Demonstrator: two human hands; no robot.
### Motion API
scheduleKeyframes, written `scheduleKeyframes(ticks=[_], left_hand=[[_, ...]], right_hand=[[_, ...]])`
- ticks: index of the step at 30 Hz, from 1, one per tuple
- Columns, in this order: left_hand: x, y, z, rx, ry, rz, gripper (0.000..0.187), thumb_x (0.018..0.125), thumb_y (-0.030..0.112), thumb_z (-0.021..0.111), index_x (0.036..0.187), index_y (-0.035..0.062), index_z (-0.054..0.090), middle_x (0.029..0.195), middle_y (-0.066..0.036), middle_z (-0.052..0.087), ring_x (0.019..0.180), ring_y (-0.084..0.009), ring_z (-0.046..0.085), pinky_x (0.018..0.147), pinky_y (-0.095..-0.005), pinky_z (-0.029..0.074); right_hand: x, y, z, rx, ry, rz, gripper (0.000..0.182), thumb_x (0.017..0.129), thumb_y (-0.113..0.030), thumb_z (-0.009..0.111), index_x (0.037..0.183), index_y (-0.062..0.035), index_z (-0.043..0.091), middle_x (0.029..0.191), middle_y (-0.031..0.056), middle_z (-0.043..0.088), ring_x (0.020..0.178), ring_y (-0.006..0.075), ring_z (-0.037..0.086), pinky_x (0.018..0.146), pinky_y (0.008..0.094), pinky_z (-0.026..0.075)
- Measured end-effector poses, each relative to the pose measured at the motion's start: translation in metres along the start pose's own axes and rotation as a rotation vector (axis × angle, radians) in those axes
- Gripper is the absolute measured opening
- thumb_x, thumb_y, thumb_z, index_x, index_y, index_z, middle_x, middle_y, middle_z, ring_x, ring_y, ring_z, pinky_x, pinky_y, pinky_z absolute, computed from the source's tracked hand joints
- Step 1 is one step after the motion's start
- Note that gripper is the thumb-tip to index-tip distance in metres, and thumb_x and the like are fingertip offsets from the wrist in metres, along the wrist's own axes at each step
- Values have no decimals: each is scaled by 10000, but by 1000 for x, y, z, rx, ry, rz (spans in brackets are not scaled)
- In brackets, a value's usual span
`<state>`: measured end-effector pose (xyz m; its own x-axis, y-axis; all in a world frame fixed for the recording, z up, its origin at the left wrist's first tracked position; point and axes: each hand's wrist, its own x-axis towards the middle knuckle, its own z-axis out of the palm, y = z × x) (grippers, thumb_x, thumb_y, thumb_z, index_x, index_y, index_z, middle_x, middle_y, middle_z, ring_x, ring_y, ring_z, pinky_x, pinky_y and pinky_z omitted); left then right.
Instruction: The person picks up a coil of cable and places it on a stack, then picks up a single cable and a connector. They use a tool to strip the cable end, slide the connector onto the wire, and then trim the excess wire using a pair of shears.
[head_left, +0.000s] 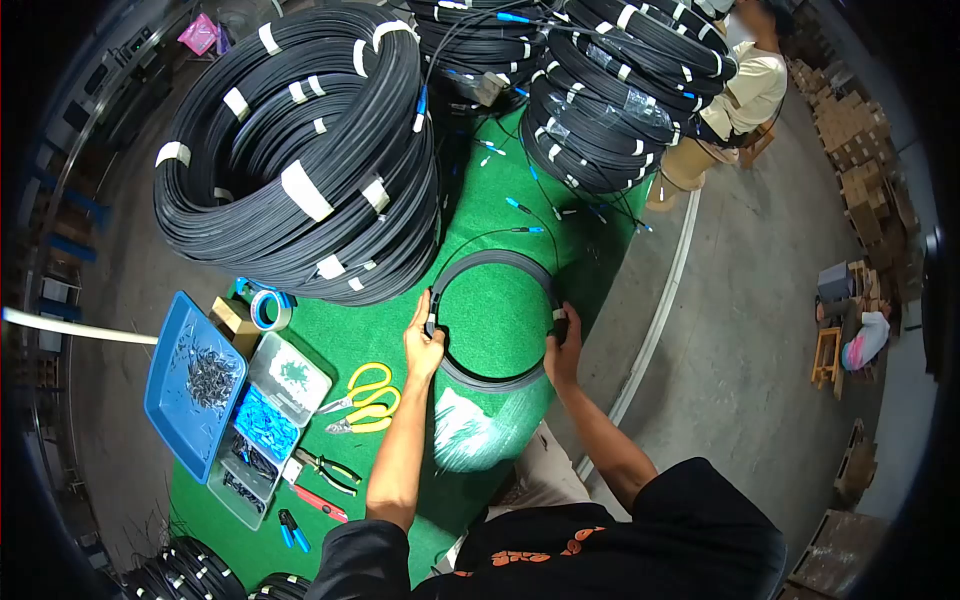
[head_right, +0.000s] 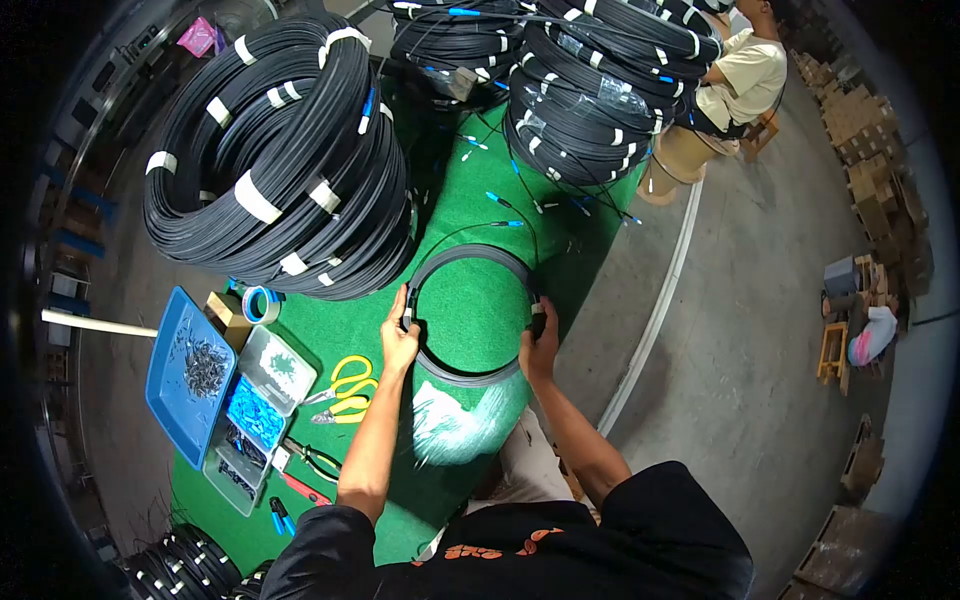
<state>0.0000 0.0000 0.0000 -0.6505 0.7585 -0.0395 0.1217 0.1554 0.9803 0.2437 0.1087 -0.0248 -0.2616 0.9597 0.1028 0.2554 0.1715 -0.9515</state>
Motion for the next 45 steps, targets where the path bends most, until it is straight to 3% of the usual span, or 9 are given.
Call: scheduleKeyframes(ticks=[7,9,15,21,25,31,36,40,45], left_hand=[[-5,-4,4,31,33,62,784,698,-101,446,1471,20,405,1506,-209,415,1440,-287,336,1161,-313,254],[-3,-9,1,154,7,130,783,741,-69,482,1503,64,363,1517,-240,381,1396,-319,403,1104,-302,348],[-53,29,-36,316,-94,118,699,895,114,556,1518,7,257,1541,-257,306,1439,-389,290,1204,-399,211],[-229,38,-102,270,57,-55,522,924,136,568,1430,63,466,1427,-197,504,1343,-332,468,1126,-394,367],[-356,39,-138,223,188,-303,316,936,102,533,1221,43,658,1148,-166,696,1064,-302,673,941,-392,511],[-512,50,-161,101,948,-245,221,944,58,573,1128,14,687,1039,-143,732,943,-195,714,825,-308,550],[-564,96,-178,-117,1709,-52,217,932,35,600,1117,-64,654,1010,-138,724,930,-165,687,833,-281,535],[-583,150,-198,-335,1954,118,328,910,44,628,1223,-46,583,1073,-130,695,953,-167,648,870,-265,501],[-583,189,-245,-107,2142,188,505,881,51,666,1345,-8,479,1307,-153,554,1181,-219,534,1006,-351,440]], right_hand=[[-1,-20,2,-33,24,52,630,797,33,471,1415,19,351,1353,198,441,1293,331,421,1132,387,281],[6,-13,0,-25,-5,28,620,798,30,473,1406,23,355,1356,207,432,1297,337,412,1133,388,277],[-26,-58,1,-233,98,-286,578,814,3,572,1366,12,402,1359,225,429,1305,367,410,1128,413,284],[-125,-123,25,-116,-494,-317,318,844,53,571,1159,21,541,1169,150,569,980,215,581,880,318,458],[-191,-138,75,8,-1006,-323,162,846,44,590,1005,16,605,898,91,650,710,124,587,684,271,489],[-264,-196,152,152,-1739,28,187,928,-16,585,1111,14,559,910,102,688,756,138,638,703,282,521],[-332,-276,204,170,-2043,253,206,945,-49,585,1142,5,558,943,112,690,774,159,647,694,276,510],[-404,-349,235,268,-2229,220,267,940,-110,608,1176,-7,535,974,115,676,816,168,643,682,280,501],[-488,-430,280,316,-2187,77,401,867,-246,690,1195,-56,560,1081,62,651,975,189,608,822,365,460]])
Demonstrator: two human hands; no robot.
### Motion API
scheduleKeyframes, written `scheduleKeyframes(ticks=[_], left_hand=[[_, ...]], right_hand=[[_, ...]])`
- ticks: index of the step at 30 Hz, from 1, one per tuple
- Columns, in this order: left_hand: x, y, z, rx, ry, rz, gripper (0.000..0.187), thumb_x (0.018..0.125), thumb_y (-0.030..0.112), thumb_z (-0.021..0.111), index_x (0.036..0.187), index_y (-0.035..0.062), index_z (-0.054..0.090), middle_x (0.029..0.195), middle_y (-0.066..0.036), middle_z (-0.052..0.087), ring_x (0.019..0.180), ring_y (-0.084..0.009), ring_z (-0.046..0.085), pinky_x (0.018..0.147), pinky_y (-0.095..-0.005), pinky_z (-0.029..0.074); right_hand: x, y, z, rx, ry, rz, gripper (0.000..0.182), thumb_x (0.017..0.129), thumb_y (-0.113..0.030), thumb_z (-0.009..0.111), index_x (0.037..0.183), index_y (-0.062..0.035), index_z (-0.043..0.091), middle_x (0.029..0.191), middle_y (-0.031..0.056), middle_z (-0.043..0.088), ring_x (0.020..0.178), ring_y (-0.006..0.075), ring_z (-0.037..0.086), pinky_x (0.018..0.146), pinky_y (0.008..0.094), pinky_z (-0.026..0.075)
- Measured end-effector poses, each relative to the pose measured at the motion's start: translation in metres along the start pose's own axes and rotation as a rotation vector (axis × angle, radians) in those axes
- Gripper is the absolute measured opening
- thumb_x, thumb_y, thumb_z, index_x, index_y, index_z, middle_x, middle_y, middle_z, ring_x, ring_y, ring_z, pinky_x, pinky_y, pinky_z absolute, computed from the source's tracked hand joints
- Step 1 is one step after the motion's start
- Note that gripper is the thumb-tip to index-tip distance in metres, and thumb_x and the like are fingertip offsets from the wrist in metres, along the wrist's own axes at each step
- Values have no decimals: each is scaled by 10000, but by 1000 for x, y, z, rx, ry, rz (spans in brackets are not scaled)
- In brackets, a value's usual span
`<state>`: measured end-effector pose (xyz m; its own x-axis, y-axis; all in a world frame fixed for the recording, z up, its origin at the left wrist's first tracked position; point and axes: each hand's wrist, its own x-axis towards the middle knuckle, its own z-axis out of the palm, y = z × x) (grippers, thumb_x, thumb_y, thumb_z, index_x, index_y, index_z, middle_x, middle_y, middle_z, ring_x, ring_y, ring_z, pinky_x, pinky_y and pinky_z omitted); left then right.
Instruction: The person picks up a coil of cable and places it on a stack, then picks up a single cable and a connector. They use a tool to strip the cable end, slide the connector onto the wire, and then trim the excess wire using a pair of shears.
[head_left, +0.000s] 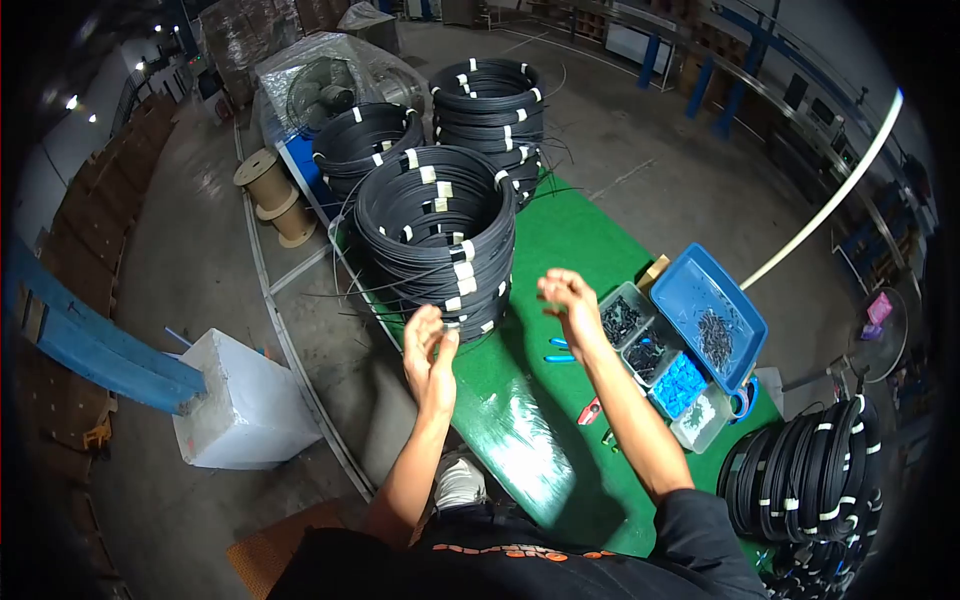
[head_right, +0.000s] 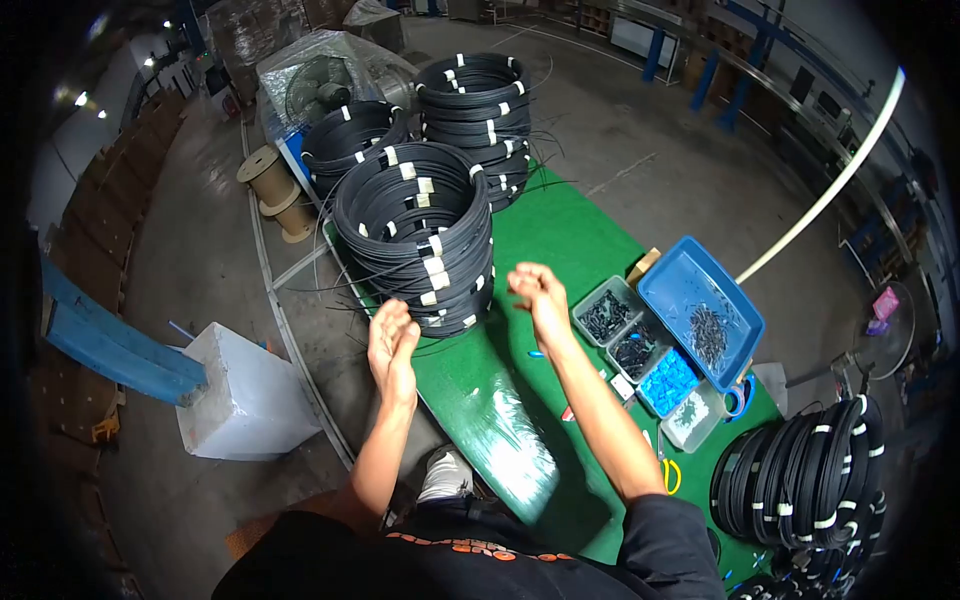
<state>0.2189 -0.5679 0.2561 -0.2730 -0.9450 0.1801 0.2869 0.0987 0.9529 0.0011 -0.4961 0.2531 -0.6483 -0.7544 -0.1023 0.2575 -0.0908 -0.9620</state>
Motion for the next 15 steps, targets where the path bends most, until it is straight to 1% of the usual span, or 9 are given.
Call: scheduleKeyframes(ticks=[2,3,4,6,9,10,12,14,15], left_hand=[[30,5,9,83,151,123,571,878,66,674,1389,-6,430,1381,-172,490,1269,-277,474,1084,-393,370],[45,11,14,124,227,187,614,877,88,680,1414,-6,398,1426,-193,450,1327,-306,429,1132,-426,305],[60,19,18,208,274,223,679,865,117,696,1435,-31,359,1467,-228,405,1368,-337,391,1152,-428,280],[97,19,18,417,323,286,777,849,153,714,1461,-72,292,1499,-277,344,1406,-375,333,1181,-424,224],[144,23,19,566,401,148,905,839,216,726,1477,-127,182,1532,-333,240,1450,-408,231,1200,-417,176],[153,22,19,565,406,152,905,839,216,726,1477,-127,182,1532,-333,240,1450,-408,231,1200,-417,176],[169,21,23,704,339,43,918,845,224,723,1474,-142,164,1540,-335,214,1460,-406,209,1204,-415,168],[173,22,25,738,329,31,901,843,175,702,1472,-154,146,1542,-343,197,1463,-409,197,1209,-412,156],[174,17,25,776,330,55,876,827,117,672,1469,-160,144,1540,-346,197,1463,-411,196,1210,-409,155]], right_hand=[[46,-15,17,6,51,-18,414,841,-234,696,1188,-53,563,1088,65,637,980,178,590,837,374,450],[64,-26,27,-21,73,-35,445,824,-225,700,1204,-39,562,1110,69,635,1005,179,584,836,357,443],[84,-34,34,-20,67,-39,445,824,-225,700,1204,-39,562,1110,69,635,1005,179,584,836,357,443],[125,-47,48,-165,116,-80,495,802,-209,717,1230,-17,558,1147,86,631,1050,192,576,876,347,440],[185,-58,59,-186,41,-82,550,774,-157,733,1260,14,540,1144,119,637,1104,216,570,992,346,404],[201,-61,64,-154,-50,-120,561,778,-151,728,1273,15,525,1153,125,636,1111,219,572,1013,343,386],[223,-61,69,-176,-157,-84,612,772,-146,731,1317,9,500,1262,162,600,1185,238,547,1063,342,351],[235,-58,76,-251,-260,-90,652,772,-120,722,1363,1,477,1371,185,538,1272,256,499,1105,340,314],[241,-52,78,-248,-342,-74,692,770,-78,711,1407,-11,449,1436,182,485,1327,253,452,1120,328,298]])
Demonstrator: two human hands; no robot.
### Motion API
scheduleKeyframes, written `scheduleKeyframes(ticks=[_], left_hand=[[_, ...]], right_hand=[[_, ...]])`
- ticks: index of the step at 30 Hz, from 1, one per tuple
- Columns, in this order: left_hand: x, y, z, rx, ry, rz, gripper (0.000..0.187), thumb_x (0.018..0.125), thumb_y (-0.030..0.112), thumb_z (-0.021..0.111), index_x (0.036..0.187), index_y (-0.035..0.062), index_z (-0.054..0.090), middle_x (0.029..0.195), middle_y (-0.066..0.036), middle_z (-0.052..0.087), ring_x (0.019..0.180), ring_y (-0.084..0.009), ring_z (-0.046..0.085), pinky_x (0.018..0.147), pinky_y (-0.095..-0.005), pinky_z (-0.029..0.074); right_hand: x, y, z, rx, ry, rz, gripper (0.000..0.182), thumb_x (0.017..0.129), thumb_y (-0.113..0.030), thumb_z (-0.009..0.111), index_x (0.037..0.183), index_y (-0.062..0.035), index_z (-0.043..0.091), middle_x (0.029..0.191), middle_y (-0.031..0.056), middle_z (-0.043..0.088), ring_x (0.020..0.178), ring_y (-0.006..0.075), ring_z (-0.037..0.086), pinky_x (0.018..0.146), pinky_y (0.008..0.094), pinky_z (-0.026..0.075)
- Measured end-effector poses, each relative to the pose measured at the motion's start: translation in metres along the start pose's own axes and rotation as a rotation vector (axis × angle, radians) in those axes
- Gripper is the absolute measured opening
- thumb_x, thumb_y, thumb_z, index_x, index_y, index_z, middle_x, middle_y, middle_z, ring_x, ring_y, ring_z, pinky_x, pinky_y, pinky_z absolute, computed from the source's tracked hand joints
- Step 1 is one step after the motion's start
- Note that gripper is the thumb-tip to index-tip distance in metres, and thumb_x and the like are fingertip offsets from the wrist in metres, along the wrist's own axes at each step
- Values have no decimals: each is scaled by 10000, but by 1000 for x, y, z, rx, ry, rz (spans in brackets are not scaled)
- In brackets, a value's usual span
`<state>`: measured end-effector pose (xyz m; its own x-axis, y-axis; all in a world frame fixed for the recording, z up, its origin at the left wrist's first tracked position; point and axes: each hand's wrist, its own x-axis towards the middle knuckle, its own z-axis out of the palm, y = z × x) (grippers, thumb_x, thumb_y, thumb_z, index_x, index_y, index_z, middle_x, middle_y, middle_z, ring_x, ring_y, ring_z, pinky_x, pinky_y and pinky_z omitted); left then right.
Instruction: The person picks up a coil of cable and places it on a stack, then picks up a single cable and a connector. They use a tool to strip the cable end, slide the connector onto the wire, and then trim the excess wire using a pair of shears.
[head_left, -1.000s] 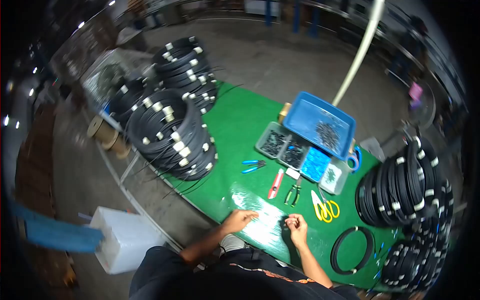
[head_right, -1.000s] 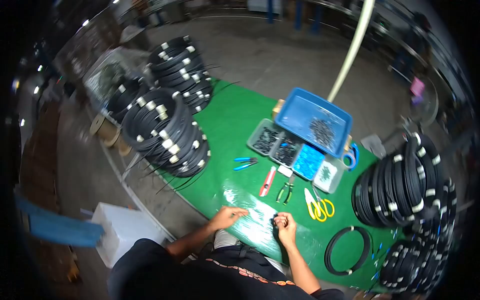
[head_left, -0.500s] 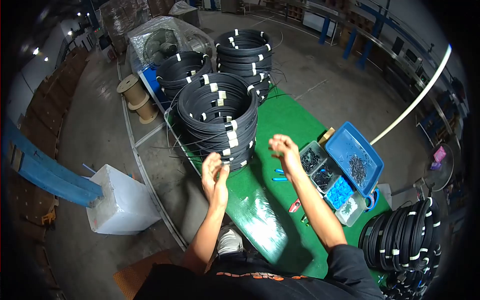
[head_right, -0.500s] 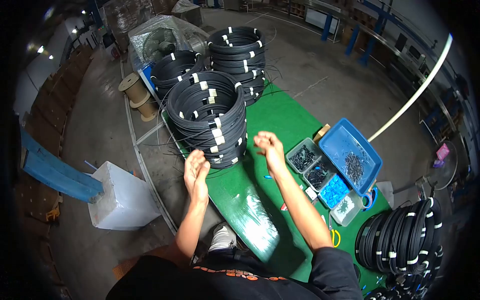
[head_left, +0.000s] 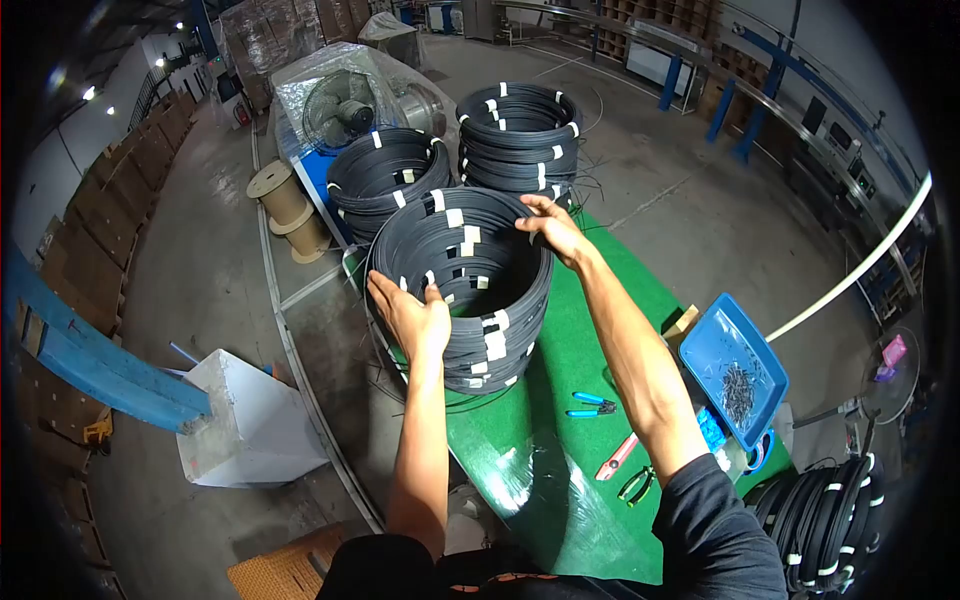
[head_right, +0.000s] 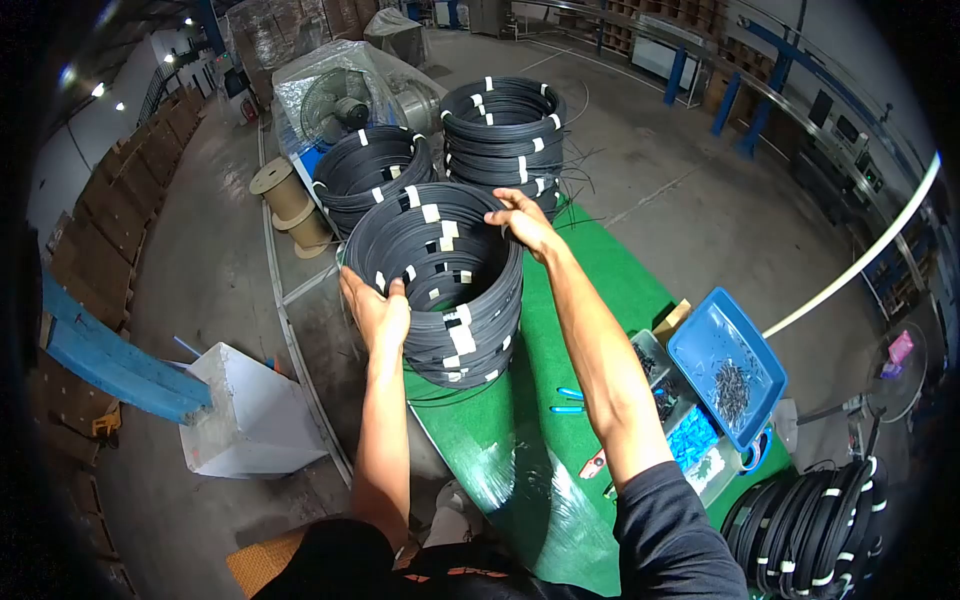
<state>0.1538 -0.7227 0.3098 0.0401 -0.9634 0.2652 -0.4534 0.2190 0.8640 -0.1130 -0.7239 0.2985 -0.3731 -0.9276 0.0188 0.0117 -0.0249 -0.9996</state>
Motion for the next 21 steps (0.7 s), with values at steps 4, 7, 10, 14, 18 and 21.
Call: scheduleKeyframes(ticks=[4,7,10,14,18,21], left_hand=[[0,-8,5,16,46,78,814,724,-68,507,1455,-179,165,1528,-359,214,1462,-415,201,1213,-396,149],[4,-11,6,40,55,105,814,690,-80,482,1455,-162,217,1524,-340,254,1451,-412,237,1212,-380,162],[-2,-8,1,-1,79,211,782,675,-85,509,1435,-123,331,1495,-303,351,1413,-390,339,1193,-375,232],[-33,23,-14,-128,4,444,816,644,-150,496,1446,-50,385,1483,-284,385,1398,-358,381,1165,-382,286],[-88,72,-26,-402,-272,576,864,590,-191,435,1439,-39,401,1481,-212,419,1406,-299,375,1182,-363,244],[-135,82,-21,-580,-563,687,902,560,-194,402,1449,-45,369,1491,-174,408,1422,-270,348,1194,-365,215]], right_hand=[[9,5,5,-39,-23,3,699,720,97,568,1405,-12,483,1317,129,598,1197,203,555,1000,277,422],[-1,3,6,-83,41,-74,717,704,130,543,1407,6,482,1308,140,610,1165,203,577,1001,277,423],[-26,-6,-2,15,96,-94,692,709,149,561,1388,38,488,1340,160,581,1205,207,557,1019,277,408],[-106,-28,-29,69,245,-223,681,711,166,580,1372,13,515,1277,89,591,1094,159,568,956,252,423],[-216,-37,-84,62,459,-287,520,717,106,629,1226,14,578,1066,93,623,901,156,624,826,279,514],[-322,-24,-120,173,571,-366,442,770,-35,665,1199,-24,559,939,84,616,701,138,593,569,265,493]])
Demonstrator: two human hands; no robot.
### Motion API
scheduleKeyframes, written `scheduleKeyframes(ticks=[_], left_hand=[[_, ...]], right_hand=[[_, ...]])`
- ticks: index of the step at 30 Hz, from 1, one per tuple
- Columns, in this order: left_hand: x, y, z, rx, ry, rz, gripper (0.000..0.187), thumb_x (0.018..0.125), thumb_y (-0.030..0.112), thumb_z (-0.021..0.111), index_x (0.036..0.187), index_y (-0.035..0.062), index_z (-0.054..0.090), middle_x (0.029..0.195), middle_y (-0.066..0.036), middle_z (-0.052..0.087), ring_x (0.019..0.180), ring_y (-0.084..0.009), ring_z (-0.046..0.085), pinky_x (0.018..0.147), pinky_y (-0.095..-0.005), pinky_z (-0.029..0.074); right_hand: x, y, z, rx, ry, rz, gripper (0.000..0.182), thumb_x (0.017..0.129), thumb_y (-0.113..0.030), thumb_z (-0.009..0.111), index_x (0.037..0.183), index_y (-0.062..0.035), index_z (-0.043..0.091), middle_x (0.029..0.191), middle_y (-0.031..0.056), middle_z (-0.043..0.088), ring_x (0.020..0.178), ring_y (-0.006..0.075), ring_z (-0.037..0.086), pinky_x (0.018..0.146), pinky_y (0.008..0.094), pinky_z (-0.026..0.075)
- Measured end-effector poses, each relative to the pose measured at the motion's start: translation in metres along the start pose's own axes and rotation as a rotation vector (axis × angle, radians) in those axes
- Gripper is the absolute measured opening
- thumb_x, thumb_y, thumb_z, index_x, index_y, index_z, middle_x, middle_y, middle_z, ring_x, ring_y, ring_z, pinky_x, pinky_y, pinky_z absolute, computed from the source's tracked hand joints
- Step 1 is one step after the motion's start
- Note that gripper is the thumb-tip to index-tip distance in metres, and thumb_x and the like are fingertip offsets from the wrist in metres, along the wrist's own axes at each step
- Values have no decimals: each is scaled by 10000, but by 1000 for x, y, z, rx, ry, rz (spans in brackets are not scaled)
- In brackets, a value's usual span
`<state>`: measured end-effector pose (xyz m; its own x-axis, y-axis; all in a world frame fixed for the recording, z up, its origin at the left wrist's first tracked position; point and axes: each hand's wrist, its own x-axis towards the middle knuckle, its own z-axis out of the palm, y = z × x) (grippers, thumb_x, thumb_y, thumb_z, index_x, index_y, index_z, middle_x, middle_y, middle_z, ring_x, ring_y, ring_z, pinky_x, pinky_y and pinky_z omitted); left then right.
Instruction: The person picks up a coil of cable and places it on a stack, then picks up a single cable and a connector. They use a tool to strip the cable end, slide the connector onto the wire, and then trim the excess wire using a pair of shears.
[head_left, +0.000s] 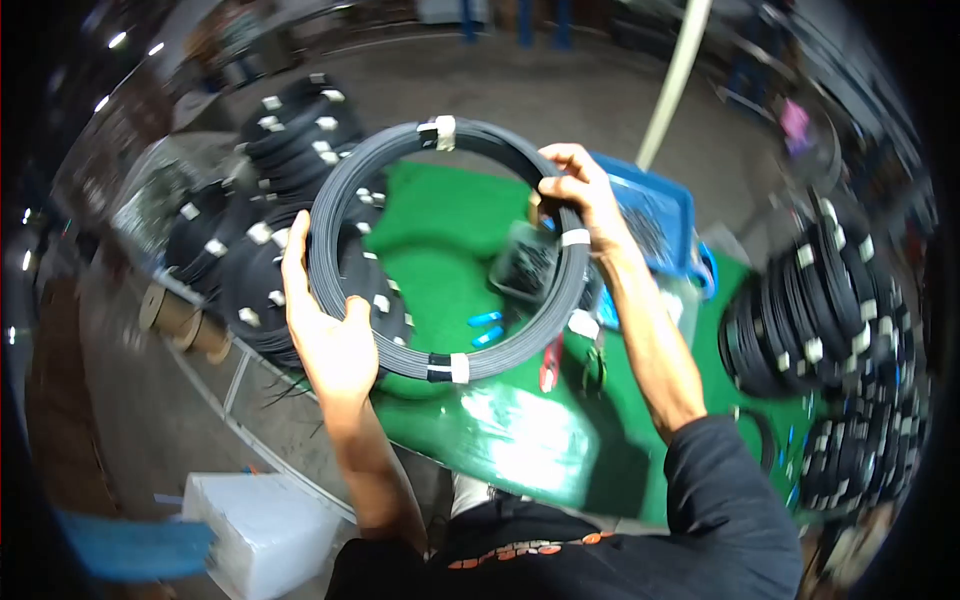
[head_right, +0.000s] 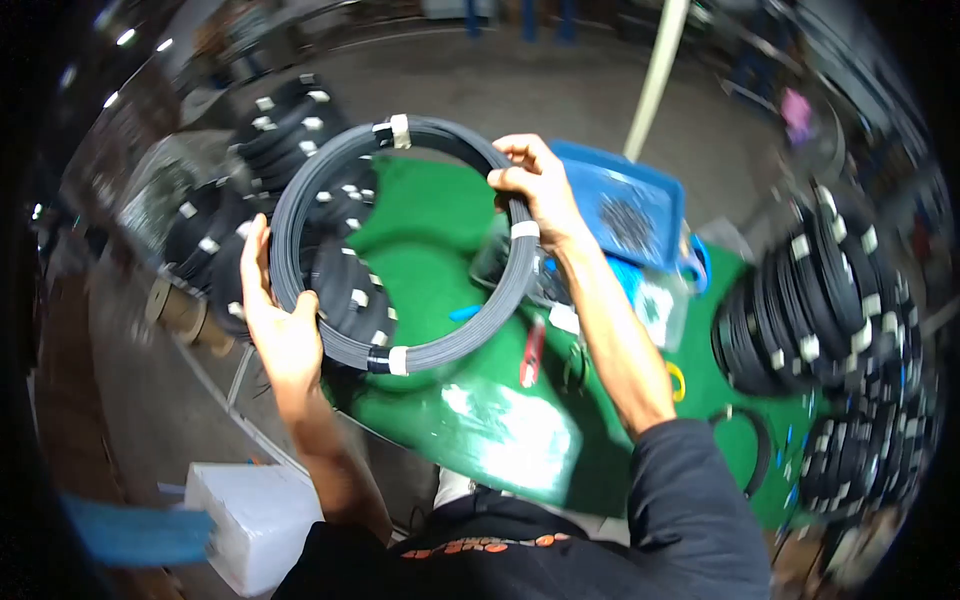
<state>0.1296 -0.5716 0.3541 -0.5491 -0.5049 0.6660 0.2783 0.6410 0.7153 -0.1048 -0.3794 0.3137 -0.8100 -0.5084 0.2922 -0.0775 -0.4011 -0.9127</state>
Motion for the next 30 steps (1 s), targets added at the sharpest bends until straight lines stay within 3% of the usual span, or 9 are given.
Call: scheduleKeyframes(ticks=[3,6,8,14,18,20,26,28,30], left_hand=[[-38,7,52,-131,-236,52,854,595,-166,430,1440,-48,382,1475,-170,423,1420,-279,348,1193,-373,210],[-81,-14,100,-202,-432,139,805,628,-151,441,1426,-47,408,1462,-163,435,1412,-262,358,1189,-356,207],[-103,-34,129,-267,-576,92,802,633,-162,427,1427,-47,407,1456,-159,441,1398,-249,378,1179,-340,232],[-172,-98,158,-326,-862,89,760,598,-140,448,1336,16,539,1462,-197,450,1444,-305,325,1187,-389,218],[-201,-135,158,-359,-921,50,723,586,-128,455,1274,45,594,1479,-207,433,1435,-311,344,1183,-392,228],[-203,-149,159,-293,-920,143,671,612,-157,437,1197,88,655,1470,-238,444,1421,-356,365,1141,-407,320],[-212,-186,175,-230,-990,179,614,593,-157,426,1081,84,709,1439,-239,481,1427,-345,358,1153,-411,304],[-220,-187,175,-215,-971,110,599,590,-173,416,1048,72,716,1447,-232,476,1434,-339,347,1161,-404,292],[-228,-189,173,-250,-943,74,600,597,-183,416,1047,72,719,1460,-241,455,1432,-350,345,1157,-401,302]], right_hand=[[-92,-21,-63,138,135,-19,522,787,-98,666,1278,-58,493,1061,100,569,743,115,556,586,249,493],[-176,7,-104,-6,368,-84,642,757,-109,668,1368,-89,471,1238,87,494,1007,147,557,751,277,542],[-223,35,-127,-66,486,-88,698,701,-56,618,1384,-34,474,1378,104,444,1265,211,444,982,310,459],[-336,126,-123,-174,754,-125,677,703,21,532,1375,25,455,1355,111,492,1253,206,481,1079,287,342],[-368,173,-115,-261,826,-164,637,724,32,540,1357,-4,487,1326,97,527,1226,197,505,1056,298,365],[-373,182,-108,-306,846,-135,632,728,42,540,1355,-13,491,1307,85,540,1192,189,519,1028,295,387],[-374,206,-113,-392,859,-167,624,717,69,546,1336,-5,511,1210,70,590,951,124,567,819,251,472],[-373,203,-115,-399,817,-84,622,710,57,545,1329,1,509,1288,83,556,1121,162,548,955,281,444],[-373,207,-117,-368,823,-36,626,702,63,548,1323,0,507,1281,82,555,1084,156,556,923,278,463]])
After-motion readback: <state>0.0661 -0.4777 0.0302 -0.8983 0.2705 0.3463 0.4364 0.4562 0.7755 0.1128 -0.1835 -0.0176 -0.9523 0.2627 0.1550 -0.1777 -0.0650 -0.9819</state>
